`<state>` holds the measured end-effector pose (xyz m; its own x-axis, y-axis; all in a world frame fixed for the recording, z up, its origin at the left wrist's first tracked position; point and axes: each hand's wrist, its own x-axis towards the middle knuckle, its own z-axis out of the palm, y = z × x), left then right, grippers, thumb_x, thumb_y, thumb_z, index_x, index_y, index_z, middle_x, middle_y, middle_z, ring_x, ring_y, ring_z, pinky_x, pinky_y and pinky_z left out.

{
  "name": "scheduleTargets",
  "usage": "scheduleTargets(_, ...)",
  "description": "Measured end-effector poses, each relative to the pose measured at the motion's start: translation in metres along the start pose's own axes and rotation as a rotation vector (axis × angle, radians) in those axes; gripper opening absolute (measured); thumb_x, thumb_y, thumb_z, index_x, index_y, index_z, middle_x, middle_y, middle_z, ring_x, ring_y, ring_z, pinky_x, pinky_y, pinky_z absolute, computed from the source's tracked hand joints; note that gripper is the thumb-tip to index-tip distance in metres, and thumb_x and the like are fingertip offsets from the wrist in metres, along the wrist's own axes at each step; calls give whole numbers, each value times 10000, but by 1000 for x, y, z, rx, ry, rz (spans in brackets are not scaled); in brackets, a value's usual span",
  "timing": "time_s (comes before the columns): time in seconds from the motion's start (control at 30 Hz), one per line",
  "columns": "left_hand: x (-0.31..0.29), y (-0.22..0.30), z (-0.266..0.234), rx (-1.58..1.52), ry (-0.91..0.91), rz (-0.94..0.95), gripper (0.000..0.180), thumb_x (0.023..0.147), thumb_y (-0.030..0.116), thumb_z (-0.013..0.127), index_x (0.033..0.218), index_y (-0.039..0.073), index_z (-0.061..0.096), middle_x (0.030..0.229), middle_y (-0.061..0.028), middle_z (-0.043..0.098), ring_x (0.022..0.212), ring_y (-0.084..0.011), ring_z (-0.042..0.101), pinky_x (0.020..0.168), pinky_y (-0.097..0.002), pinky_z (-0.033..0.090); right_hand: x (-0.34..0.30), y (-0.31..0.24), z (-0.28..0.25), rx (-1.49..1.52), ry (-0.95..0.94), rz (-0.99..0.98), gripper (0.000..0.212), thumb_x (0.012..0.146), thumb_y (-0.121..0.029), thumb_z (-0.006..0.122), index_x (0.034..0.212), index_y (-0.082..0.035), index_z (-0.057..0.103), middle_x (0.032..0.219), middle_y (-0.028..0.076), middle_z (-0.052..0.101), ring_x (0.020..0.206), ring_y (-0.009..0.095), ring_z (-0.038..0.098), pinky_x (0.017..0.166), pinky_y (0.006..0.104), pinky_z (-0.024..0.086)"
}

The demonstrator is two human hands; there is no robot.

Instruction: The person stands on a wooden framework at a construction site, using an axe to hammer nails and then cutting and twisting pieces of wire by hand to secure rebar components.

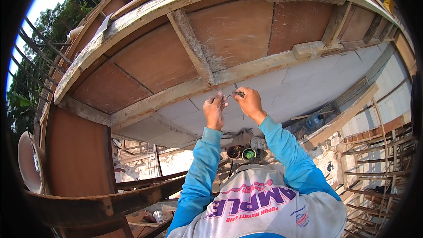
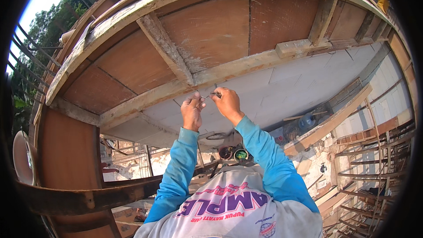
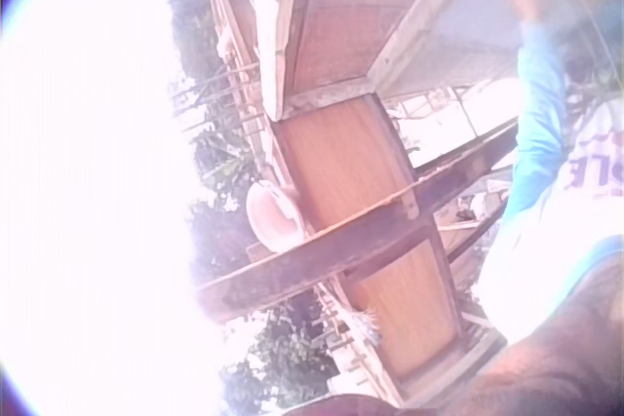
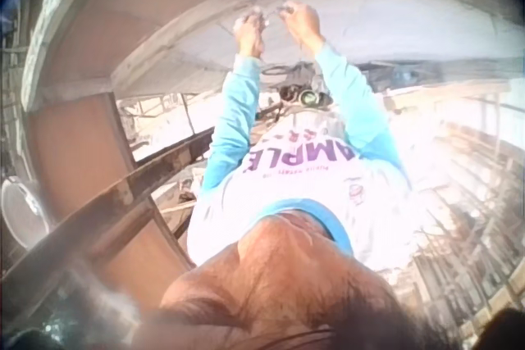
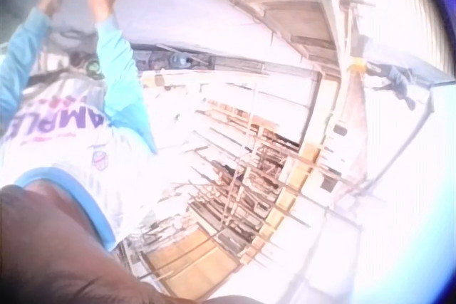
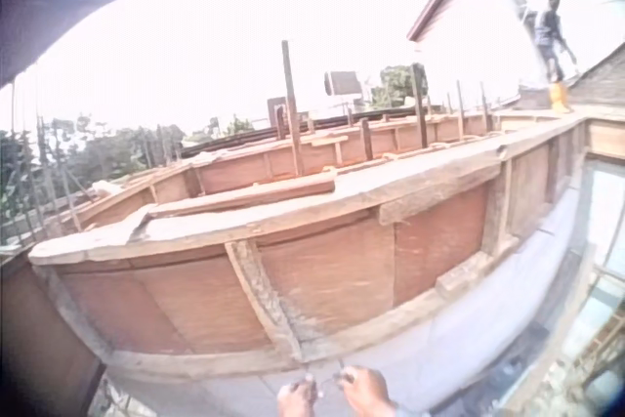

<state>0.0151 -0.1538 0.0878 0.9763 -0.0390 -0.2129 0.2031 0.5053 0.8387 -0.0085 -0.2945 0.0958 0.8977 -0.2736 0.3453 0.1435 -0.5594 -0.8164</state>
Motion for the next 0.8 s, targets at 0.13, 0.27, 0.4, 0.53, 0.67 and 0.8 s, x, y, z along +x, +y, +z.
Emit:
scheduleTargets(0.13,4,1,9,-47,-25,45,254,862,189,693,993,6,577,854,-64,627,790,-162,631,639,-273,517,2,-3,-2,-103,17,-49,154,752,-177,716,811,-50,653,782,126,645,733,320,621,613,416,472)
scheduleTargets(0.27,8,-1,12,180,-18,184,247,861,193,693,998,14,591,892,-65,647,780,-149,637,640,-275,519,-3,-3,0,-107,78,-75,144,753,-159,714,834,-56,653,776,126,632,746,335,615,623,425,477)
scheduleTargets(0.4,18,-17,3,504,-87,264,199,868,170,677,983,31,592,909,-55,659,784,-133,637,642,-273,522,-5,-9,-4,-106,104,-176,105,792,-150,673,822,-54,644,794,136,626,756,357,607,633,436,482)
scheduleTargets(0.53,21,-17,3,318,-237,246,132,874,123,658,926,38,572,908,-59,661,790,-138,635,657,-273,526,3,-17,-15,-172,6,-206,133,825,-170,642,822,-38,662,791,151,628,755,371,599,630,439,473)
scheduleTargets(0.67,32,-14,-3,256,-420,185,121,867,89,659,897,31,557,883,-82,655,787,-150,631,662,-274,528,19,-8,-20,-209,-90,-143,198,829,-204,647,764,-17,657,788,174,627,707,384,578,614,443,460)
scheduleTargets(0.8,37,-10,-13,304,-460,161,129,850,65,670,888,8,562,854,-101,652,742,-146,621,633,-275,524,43,-10,-32,-138,-457,127,270,829,-246,672,710,-5,642,706,135,609,589,286,561,566,398,442)
